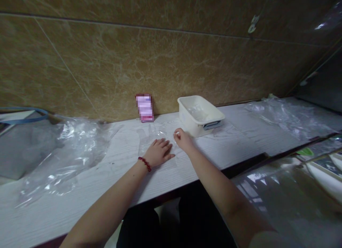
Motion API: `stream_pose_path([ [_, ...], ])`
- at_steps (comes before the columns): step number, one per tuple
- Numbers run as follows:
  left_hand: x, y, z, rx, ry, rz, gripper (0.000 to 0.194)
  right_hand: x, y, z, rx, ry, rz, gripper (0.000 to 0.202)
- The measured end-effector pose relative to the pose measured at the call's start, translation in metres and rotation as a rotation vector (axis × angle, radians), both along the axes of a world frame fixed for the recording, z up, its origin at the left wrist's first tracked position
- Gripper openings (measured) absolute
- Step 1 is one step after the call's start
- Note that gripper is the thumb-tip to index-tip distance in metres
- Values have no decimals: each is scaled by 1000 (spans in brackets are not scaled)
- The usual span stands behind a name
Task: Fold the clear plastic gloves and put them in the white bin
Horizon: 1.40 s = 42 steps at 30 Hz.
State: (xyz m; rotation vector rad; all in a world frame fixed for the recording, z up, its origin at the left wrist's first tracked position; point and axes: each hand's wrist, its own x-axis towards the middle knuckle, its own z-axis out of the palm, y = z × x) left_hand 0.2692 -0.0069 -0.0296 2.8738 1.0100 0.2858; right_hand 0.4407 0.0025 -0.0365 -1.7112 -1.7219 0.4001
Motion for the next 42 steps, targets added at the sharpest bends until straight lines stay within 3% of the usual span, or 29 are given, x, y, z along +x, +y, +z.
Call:
stream_pose_path([
  [4,1,4,0,-41,-99,10,47,-2,-3,0,10,151,100,41],
  [6,-1,9,5,-116,-253,111,41,-4,-5,1,24,166,145,40],
  [10,-3,15,11,-485,-612,381,43,-9,-9,4,61,147,245,36],
  [12,-2,15,11,-698,-724,403,47,-11,-11,5,61,130,291,36],
  [14,1,14,8,-812,-774,391,46,-12,-12,5,46,112,325,36],
  [21,-4,19,3,-656,-626,468,28,-12,-17,6,82,-72,292,49],
  [26,-11,25,2,-616,-541,475,20,-9,-15,7,66,-239,287,20],
  [34,-8,23,9,-465,-311,502,28,-6,-18,11,5,-350,333,24],
  [42,-9,25,9,-348,-247,474,34,-6,-18,11,-16,-364,336,27],
])
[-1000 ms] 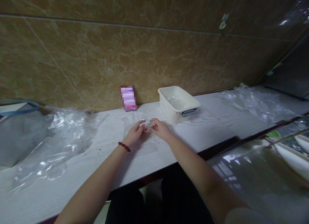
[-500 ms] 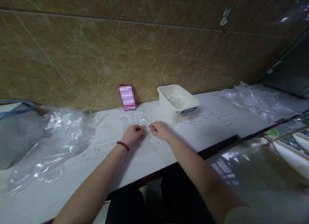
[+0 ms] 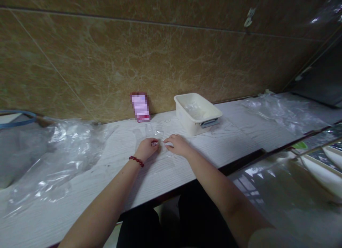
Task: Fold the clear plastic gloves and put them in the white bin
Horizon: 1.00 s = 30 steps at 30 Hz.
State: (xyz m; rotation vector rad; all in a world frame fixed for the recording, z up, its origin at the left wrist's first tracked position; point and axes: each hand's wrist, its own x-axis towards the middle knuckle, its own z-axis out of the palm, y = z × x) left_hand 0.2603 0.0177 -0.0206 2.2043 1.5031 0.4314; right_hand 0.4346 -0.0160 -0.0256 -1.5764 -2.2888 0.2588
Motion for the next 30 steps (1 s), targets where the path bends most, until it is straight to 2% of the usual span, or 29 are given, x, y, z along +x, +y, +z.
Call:
stream_pose_path([
  [7,-2,0,2,-19,4,-19,35,-1,-2,1,-21,-7,-20,25],
  [17,-7,3,2,-7,72,-41,37,1,1,-4,-38,-51,-23,33],
  [19,-11,5,1,47,114,-41,35,1,1,-4,-38,-52,-30,33],
  [21,-15,5,1,175,158,-48,34,2,1,-4,-33,-54,-38,34],
  [23,-19,4,0,313,183,-105,34,2,1,-5,-29,-60,-43,34],
  [25,-21,2,-2,373,211,-234,34,2,1,-6,-25,-66,-46,36],
  [28,-24,-3,-7,314,315,-362,40,2,2,-8,-36,-68,-48,39],
  [30,-26,-6,-11,238,386,-347,45,3,2,-9,-50,-63,-50,41],
])
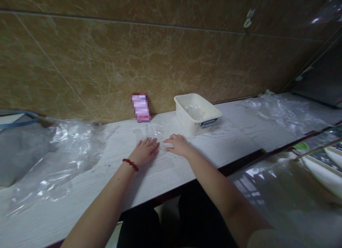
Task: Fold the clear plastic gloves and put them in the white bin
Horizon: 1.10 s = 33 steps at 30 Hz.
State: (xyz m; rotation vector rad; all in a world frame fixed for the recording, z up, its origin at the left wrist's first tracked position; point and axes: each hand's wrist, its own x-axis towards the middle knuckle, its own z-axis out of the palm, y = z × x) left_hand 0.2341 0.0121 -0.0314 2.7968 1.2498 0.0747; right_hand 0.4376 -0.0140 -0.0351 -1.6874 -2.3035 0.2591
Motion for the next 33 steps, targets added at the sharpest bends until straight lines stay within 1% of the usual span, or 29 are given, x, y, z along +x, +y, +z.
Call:
stream_pose_path([
  [3,-4,-1,-2,-53,55,60,50,1,0,-1,-4,13,-5,44],
  [6,-8,0,1,-77,55,102,53,1,0,-1,-6,20,1,44],
  [10,-7,0,6,-98,16,177,49,0,0,-1,-25,1,1,35],
  [13,-4,0,5,-78,15,213,46,0,0,-1,-33,-14,-19,37],
  [16,-3,1,1,-67,33,221,44,1,0,-2,-34,-14,-41,41],
  [19,-5,1,-4,-100,51,218,46,2,1,-3,-44,-20,-54,43],
  [23,-9,1,-5,-130,67,194,49,3,1,-3,-67,-14,-51,44],
  [26,-14,3,0,-121,52,177,51,4,2,-2,-79,-13,-40,45],
  [28,-19,5,7,-90,11,178,51,5,3,0,-84,-10,-30,47],
  [31,-35,5,23,-27,-116,180,52,9,1,5,-69,16,3,48],
  [33,-50,-3,33,-8,-207,137,53,15,-4,10,-35,39,44,46],
])
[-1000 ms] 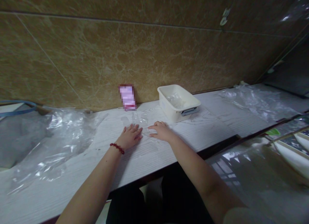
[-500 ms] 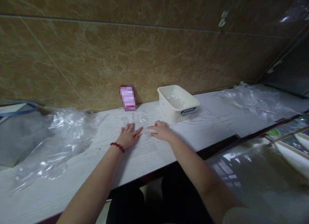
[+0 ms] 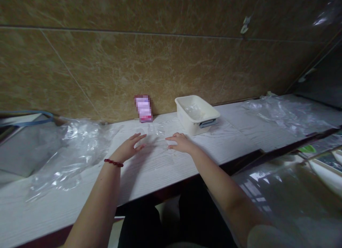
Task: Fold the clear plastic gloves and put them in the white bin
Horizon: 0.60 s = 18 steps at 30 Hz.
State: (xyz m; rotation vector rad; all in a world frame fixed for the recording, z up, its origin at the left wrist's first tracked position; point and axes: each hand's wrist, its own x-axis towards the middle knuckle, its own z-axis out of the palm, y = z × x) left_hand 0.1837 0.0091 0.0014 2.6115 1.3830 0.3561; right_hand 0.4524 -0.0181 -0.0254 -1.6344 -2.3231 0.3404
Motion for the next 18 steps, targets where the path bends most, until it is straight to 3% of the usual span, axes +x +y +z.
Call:
stream_pose_path([
  [3,-22,-23,3,-23,-39,-101,48,10,-16,6,47,36,75,40],
  [7,-36,-57,-16,-47,-28,-144,43,18,-44,10,35,50,140,41],
  [12,-24,-75,-36,39,-7,-71,32,9,-69,6,25,43,155,54],
  [18,-12,-79,-34,57,-50,-31,30,-4,-87,-1,72,31,123,60],
])
